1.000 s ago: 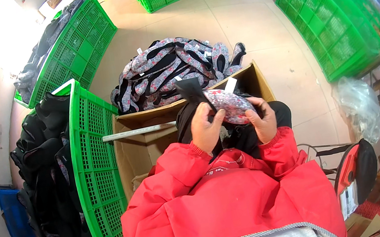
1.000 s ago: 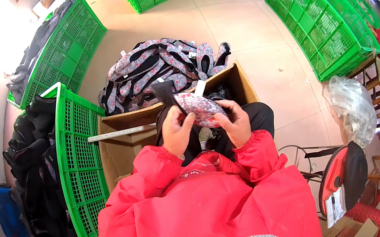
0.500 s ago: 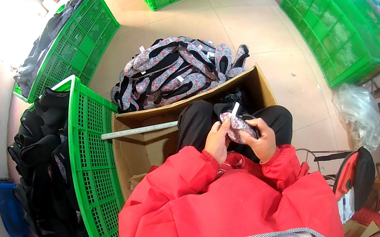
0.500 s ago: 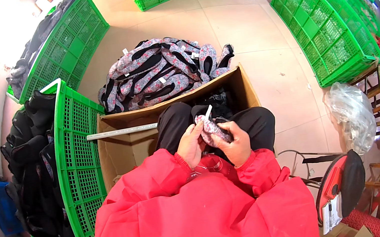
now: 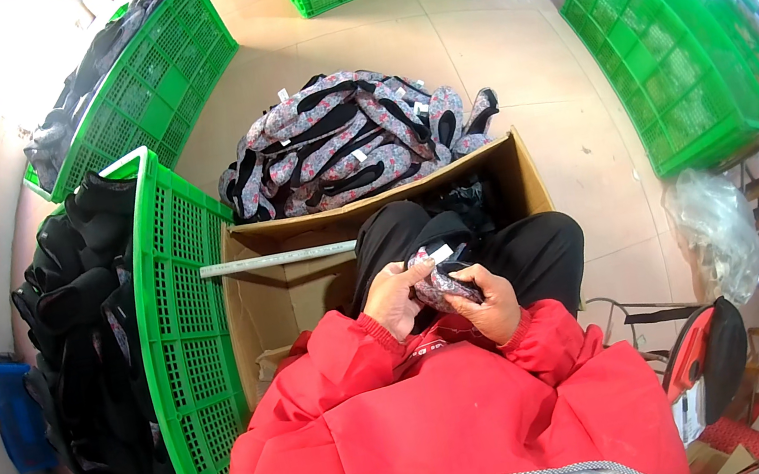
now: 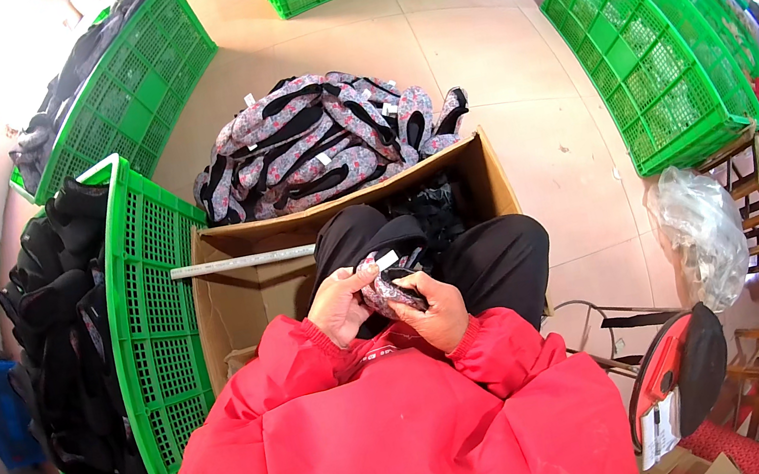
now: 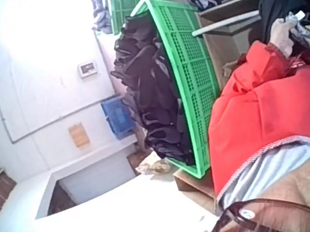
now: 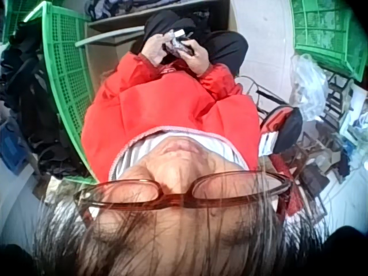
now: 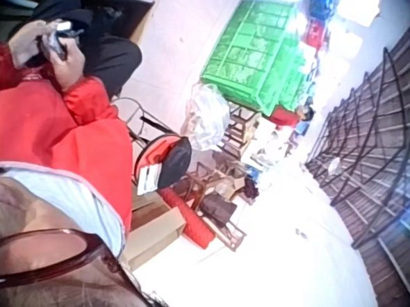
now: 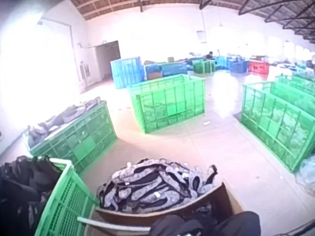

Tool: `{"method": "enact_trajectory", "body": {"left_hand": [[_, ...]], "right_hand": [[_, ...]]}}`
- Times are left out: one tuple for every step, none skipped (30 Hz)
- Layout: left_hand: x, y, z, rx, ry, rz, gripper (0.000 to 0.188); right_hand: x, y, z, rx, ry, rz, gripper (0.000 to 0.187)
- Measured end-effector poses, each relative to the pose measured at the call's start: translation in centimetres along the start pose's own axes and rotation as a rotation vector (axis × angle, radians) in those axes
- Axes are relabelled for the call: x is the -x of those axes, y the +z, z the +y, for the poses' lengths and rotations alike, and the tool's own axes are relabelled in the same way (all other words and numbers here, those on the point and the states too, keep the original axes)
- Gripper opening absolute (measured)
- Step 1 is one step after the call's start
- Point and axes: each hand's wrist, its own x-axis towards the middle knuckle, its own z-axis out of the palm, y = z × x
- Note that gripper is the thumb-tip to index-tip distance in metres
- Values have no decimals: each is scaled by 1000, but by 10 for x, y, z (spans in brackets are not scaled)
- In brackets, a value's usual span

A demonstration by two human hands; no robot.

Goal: The person sits on the floor and uses small scissors to trim loose threads and tags from the edges of black slippers. They handle each slipper individually, picking it from a cardboard box, trimming it, and placing it into a green plastic crate.

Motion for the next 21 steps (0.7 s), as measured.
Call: {"method": "enact_trajectory", "body": {"left_hand": [[3,2,2,-34,24,27,15],[4,2,4,-67,52,56,15],[2,0,3,-81,68,111,16],[0,-1,2,-109,113,145,16],[0,-2,1,-136,157,180,17],[-1,-4,0,-164,202,215,17],[-7,-11,-3,-239,277,221,15],[-12,-17,-6,-347,345,250,15],[-16,-23,-8,-456,412,281,15],[-19,-30,-11,-565,480,312,15],[-18,-30,-9,-718,554,347,16],[-17,-29,-8,-871,629,382,17],[-14,-28,-6,-1026,702,416,18],[-10,-23,-4,-1097,787,427,18],[-5,-15,-1,-1167,876,440,18],[-1,-10,1,-1236,965,453,18],[1,-9,3,-1269,1015,442,17],[3,-8,4,-1302,1064,431,17],[4,-8,5,-1335,1114,418,16],[7,-7,3,-1376,1136,413,16],[10,-5,0,-1417,1158,407,17]], "right_hand": [[0,1,2,-6,12,-5,24],[-1,4,4,-15,23,-13,24],[-2,6,8,-39,64,-33,22],[-3,9,12,-62,105,-52,21],[-5,11,14,-86,146,-72,21],[-6,15,15,-77,146,-59,20],[-7,19,16,-68,145,-46,19],[-9,23,16,-61,144,-35,19],[-11,25,15,-59,169,-42,19],[-13,28,14,-58,195,-48,19],[-14,28,14,-53,224,-50,18],[-17,28,15,-49,230,-58,19],[-21,28,17,-45,235,-66,19],[-24,28,19,-39,243,-71,20],[-28,27,20,-1,198,-65,20],[-31,27,21,5,212,-65,20],[-34,28,18,8,223,-69,20],[-37,29,17,11,235,-72,20],[-40,29,17,14,227,-70,19],[-41,30,18,16,220,-67,19],[-44,31,20,18,215,-64,18]]}}
